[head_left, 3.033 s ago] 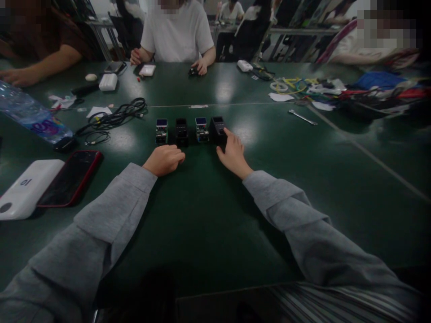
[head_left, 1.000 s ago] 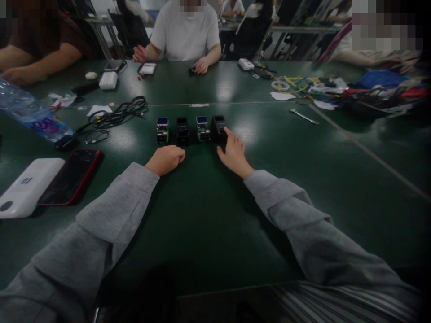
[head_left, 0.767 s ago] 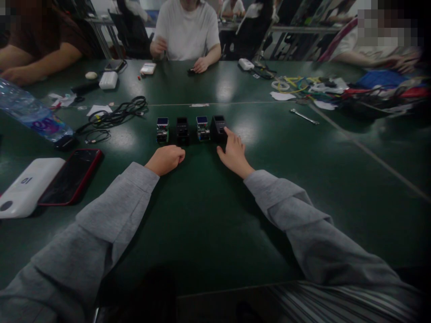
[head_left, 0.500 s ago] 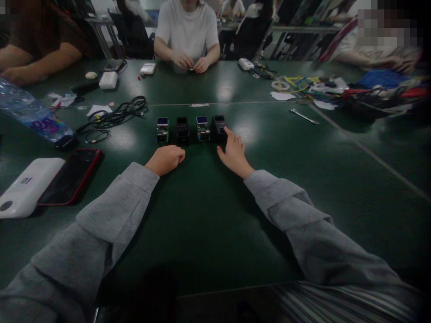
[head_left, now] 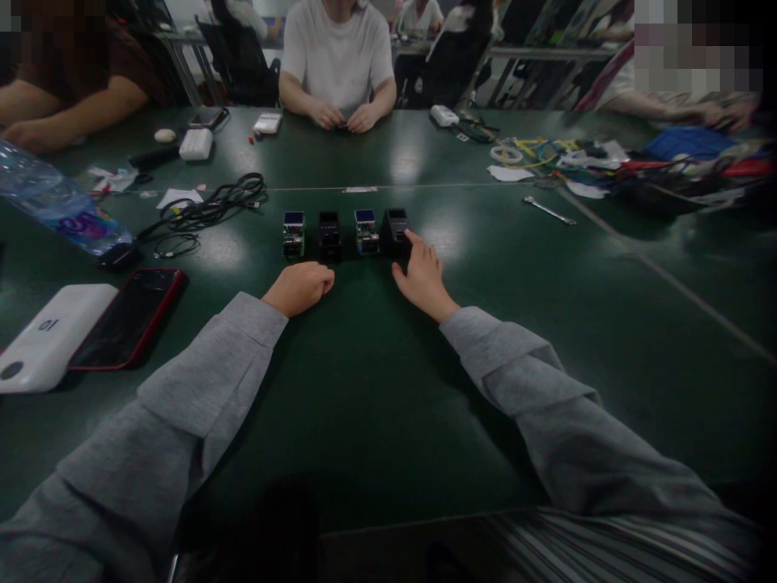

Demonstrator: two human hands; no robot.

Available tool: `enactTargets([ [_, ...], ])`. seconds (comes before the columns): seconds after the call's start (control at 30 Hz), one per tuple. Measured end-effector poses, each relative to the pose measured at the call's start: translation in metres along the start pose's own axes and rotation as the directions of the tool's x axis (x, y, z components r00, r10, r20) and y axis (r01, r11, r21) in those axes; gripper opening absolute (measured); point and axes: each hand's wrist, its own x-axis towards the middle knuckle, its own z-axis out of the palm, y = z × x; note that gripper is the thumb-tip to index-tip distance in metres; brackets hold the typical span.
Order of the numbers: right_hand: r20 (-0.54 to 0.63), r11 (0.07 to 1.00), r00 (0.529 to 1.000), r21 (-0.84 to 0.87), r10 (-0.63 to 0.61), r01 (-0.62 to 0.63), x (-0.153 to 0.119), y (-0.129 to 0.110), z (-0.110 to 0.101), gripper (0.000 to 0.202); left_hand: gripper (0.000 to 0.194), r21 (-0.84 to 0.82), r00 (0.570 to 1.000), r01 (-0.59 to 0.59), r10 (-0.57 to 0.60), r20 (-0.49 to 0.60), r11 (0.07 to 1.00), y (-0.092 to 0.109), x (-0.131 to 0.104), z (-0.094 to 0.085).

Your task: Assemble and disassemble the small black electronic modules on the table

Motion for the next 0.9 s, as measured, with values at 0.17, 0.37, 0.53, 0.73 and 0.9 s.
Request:
enactTargets([
  [0.17, 0.010, 1.000, 1.000, 0.020, -0.008, 0.008, -0.001, -0.001, -0.002, 0.070, 0.027, -0.014, 1.000, -0.016, 0.015, -0.014, 1.000, -0.002, 0.000, 0.002],
  [0.37, -0.042, 0.994, 0.996, -0.090, -0.074, 0.070, -0.005, -0.015, -0.012, 0.063, 0.027, -0.014, 0.998, -0.033, 0.033, -0.045, 0.999, -0.003, 0.000, 0.004],
  [0.53, 0.002, 0.978, 0.986, -0.125, -0.169, 0.168, -0.007, -0.022, -0.018, 0.058, 0.027, -0.004, 0.999, -0.025, 0.025, -0.027, 1.000, -0.002, 0.001, 0.003],
  [0.73, -0.012, 0.976, 0.982, -0.111, -0.188, 0.186, -0.006, -0.021, -0.018, 0.054, 0.026, -0.002, 1.000, -0.019, 0.019, -0.025, 1.000, -0.001, 0.000, 0.002],
  [0.9, -0.024, 0.973, 0.979, -0.119, -0.202, 0.198, -0.005, -0.019, -0.018, 0.047, 0.026, 0.003, 1.000, -0.005, 0.005, -0.009, 1.000, 0.001, 0.000, 0.000],
])
